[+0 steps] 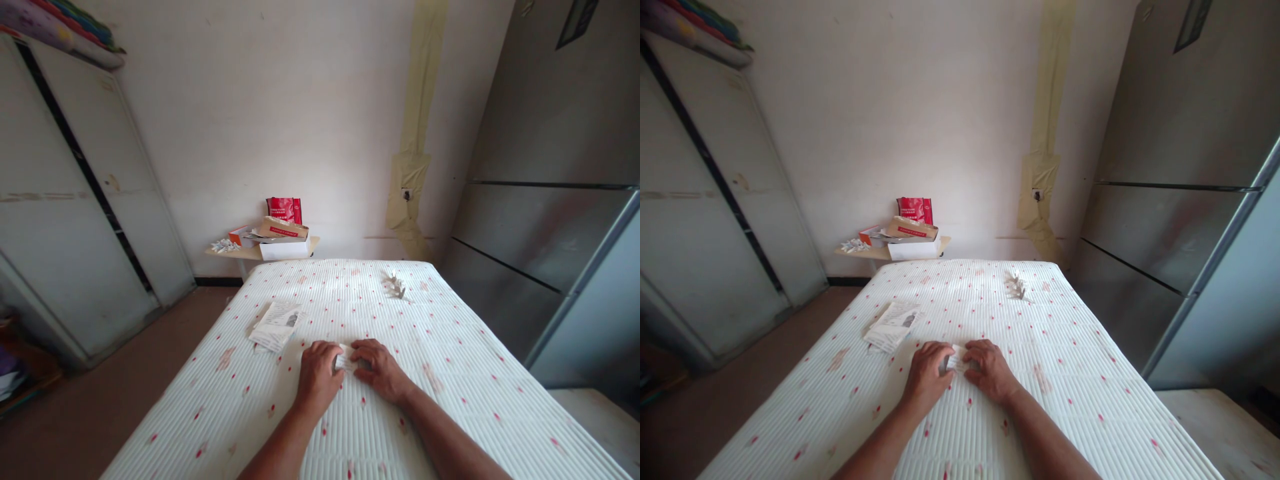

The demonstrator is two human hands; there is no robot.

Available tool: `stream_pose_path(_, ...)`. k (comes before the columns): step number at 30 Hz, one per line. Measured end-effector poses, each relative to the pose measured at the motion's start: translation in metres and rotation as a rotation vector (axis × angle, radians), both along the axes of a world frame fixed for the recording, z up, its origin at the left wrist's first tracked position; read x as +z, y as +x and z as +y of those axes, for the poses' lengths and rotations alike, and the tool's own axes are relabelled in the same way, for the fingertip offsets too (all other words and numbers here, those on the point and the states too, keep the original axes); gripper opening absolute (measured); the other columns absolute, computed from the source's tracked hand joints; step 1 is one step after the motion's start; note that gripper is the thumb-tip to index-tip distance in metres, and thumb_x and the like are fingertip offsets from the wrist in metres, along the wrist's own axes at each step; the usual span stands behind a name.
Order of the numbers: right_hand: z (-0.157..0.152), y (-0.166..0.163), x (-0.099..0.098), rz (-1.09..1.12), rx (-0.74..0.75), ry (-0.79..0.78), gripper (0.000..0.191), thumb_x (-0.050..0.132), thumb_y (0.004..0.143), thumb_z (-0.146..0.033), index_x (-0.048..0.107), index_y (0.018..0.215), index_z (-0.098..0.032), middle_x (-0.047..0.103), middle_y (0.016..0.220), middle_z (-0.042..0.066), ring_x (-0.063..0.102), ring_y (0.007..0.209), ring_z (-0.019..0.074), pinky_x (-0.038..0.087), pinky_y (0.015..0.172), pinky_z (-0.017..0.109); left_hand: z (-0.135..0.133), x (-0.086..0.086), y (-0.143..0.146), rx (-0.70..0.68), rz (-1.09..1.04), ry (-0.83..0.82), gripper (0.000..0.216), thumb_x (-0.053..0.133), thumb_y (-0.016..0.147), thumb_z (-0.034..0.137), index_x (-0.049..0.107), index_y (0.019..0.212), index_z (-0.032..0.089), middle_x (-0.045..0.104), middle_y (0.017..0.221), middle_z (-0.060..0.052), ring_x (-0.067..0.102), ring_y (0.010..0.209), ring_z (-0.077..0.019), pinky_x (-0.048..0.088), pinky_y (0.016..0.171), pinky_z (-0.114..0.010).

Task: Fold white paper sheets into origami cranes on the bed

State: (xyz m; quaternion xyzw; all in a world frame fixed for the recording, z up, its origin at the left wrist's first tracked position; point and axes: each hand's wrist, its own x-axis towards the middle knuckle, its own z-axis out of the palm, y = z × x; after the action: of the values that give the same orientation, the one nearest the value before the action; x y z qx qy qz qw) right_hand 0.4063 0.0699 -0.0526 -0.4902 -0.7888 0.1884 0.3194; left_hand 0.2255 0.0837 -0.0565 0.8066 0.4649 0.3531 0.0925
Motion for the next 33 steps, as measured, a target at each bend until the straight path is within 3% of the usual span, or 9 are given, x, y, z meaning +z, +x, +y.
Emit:
stream_pose_path(9,-0.001,0.0,0.003,0.001,0.004,-0.005,0.024,0.06,0.067,-0.013,0.065,0.089,-0.02,0.059,0.111,0.009,0.051,0.105,0.0243,0.037,0.089,0.039,0.003,-0.004,-0.001,-0.064,-0.128,0.039,0.037,0.049,0.063,-0.001,0.059,0.091,0.021,0.065,0.088,-0.002,0.056,0.088,-0.0164,0.042,0.082,-0.033)
stream_pose_path(18,0.002,0.002,-0.001,0.046,0.023,0.017,0.025,0.065,0.064,-0.015,0.065,0.089,-0.02,0.06,0.11,0.009,0.052,0.103,0.0246,0.039,0.089,0.04,0.002,-0.008,0.0,0.027,-0.066,-0.135,0.044,0.052,0.064,0.001,0.054,0.101,0.023,0.063,0.086,0.001,0.056,0.083,-0.0146,0.041,0.079,-0.03)
stream_pose_path(26,0.006,0.008,-0.01,0.135,0.003,-0.047,0.035,0.061,0.061,-0.008,0.065,0.094,-0.02,0.054,0.119,0.009,0.05,0.11,0.0241,0.038,0.093,0.039,0.004,-0.011,-0.002,0.015,-0.067,-0.195,0.05,0.049,0.064,-0.003,0.052,0.106,0.024,0.063,0.088,0.001,0.056,0.086,-0.0141,0.04,0.082,-0.029)
stream_pose_path(33,0.003,0.006,-0.006,0.085,0.017,-0.011,0.022,0.062,0.069,-0.015,0.067,0.089,-0.021,0.056,0.116,0.01,0.052,0.107,0.0235,0.039,0.092,0.038,0.005,-0.012,-0.002,0.015,-0.078,-0.186,0.05,0.047,0.065,-0.002,0.051,0.108,0.023,0.063,0.087,0.001,0.056,0.085,-0.0139,0.041,0.081,-0.029)
